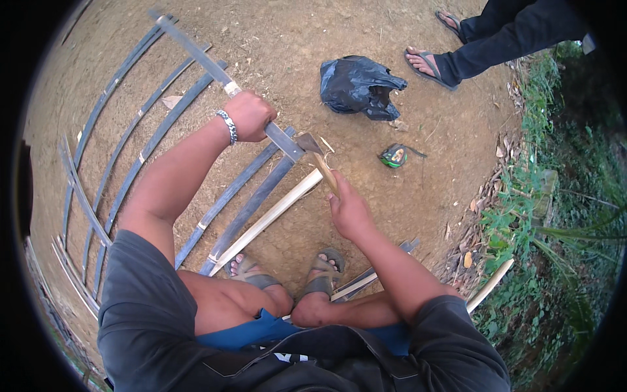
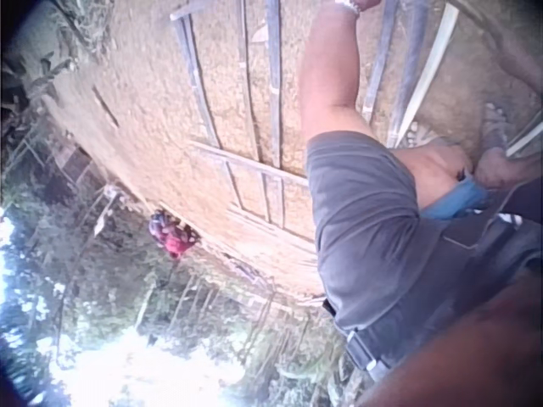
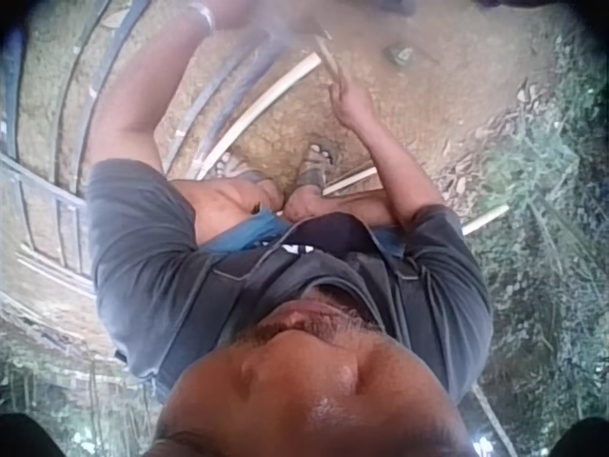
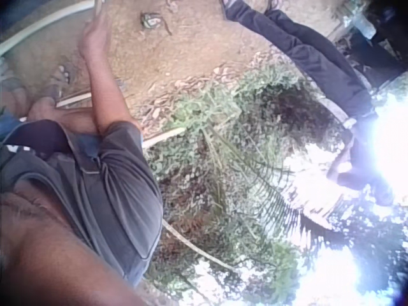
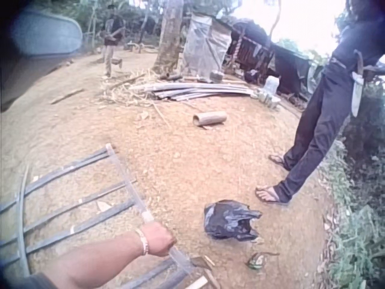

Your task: The person assembles a curved bamboo frame by splitting bamboo strips and nailing them together. They use a hammer to drive nails into the joints of the bamboo pieces, securing the structure on the ground.

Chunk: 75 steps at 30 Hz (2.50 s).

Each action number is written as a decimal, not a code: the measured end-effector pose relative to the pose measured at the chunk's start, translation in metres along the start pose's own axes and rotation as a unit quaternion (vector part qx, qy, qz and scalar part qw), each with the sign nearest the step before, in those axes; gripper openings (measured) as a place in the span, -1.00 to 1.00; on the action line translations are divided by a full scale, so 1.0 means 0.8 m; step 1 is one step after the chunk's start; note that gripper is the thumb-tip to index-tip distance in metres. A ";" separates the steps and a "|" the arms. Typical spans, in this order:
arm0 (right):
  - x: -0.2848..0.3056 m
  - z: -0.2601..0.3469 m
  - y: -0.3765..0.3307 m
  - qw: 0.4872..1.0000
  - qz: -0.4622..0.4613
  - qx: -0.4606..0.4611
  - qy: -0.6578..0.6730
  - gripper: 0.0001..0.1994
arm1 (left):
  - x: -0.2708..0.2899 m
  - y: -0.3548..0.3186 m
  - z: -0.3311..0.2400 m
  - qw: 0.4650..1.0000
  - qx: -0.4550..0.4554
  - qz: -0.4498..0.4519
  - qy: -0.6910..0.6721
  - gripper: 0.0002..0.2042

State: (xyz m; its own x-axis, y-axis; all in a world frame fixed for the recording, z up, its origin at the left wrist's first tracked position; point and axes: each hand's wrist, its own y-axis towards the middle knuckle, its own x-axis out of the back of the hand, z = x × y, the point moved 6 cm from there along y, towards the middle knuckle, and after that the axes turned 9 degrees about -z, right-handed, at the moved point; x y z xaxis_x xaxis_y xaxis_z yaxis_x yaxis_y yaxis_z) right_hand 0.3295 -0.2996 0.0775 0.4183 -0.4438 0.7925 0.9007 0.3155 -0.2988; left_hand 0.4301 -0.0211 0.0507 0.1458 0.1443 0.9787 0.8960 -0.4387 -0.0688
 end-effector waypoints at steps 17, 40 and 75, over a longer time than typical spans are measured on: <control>0.157 0.076 0.021 0.883 -0.243 0.289 0.277 -0.69 | -0.040 -0.010 -0.005 0.997 0.066 -0.023 -0.039 -0.93; 0.065 -0.002 -0.010 0.982 -0.168 0.076 -0.044 -0.65 | -0.079 -0.037 -0.028 0.999 0.029 0.025 -0.014 -0.90; -0.034 -0.116 -0.019 0.970 -0.147 -0.034 -0.189 -0.32 | 0.014 -0.116 0.030 0.984 0.016 -0.130 -0.119 -0.83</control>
State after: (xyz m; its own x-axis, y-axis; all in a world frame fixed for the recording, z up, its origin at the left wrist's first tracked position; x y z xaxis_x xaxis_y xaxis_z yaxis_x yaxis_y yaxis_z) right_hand 0.3150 -0.3700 0.0112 0.0809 -0.1618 0.9835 0.9855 0.1605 -0.0546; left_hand 0.3588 0.0422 0.0634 0.0012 0.4532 0.8914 0.9281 -0.3325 0.1678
